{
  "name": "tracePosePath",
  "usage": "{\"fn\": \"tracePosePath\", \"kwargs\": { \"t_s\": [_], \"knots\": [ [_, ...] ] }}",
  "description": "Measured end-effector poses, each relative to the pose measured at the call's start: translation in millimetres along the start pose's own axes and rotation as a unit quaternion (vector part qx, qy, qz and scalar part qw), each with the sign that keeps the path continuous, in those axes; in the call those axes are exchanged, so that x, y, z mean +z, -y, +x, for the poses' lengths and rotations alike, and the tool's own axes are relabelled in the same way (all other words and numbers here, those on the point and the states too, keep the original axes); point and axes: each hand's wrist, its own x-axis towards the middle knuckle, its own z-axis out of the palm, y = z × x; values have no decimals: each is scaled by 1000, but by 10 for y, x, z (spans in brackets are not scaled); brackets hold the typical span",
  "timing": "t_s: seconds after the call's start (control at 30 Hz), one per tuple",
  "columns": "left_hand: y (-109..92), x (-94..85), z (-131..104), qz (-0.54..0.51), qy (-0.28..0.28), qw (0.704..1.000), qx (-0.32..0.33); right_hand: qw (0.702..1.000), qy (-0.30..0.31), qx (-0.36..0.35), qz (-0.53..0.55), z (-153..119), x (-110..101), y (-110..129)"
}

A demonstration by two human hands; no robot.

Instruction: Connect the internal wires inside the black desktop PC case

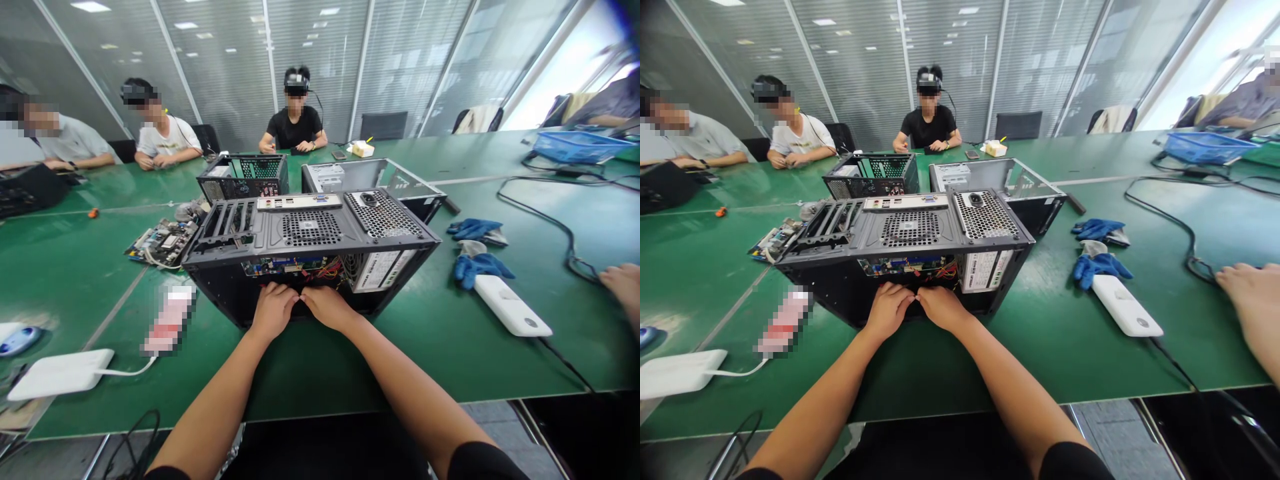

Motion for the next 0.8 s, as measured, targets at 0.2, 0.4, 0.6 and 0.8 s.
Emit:
{"fn": "tracePosePath", "kwargs": {
  "t_s": [0.2,0.4,0.6,0.8],
  "knots": [
    [-8,-29,25,8,1,1000,4,1000,13,12,-18,19,-33,21],
    [-42,-101,91,46,34,998,13,1000,-20,16,-9,11,52,-25],
    [-63,-150,161,41,68,997,22,999,-42,-5,15,-22,114,-85],
    [-55,-162,181,22,63,997,37,997,-69,-4,46,-43,105,-98]
  ]
}}
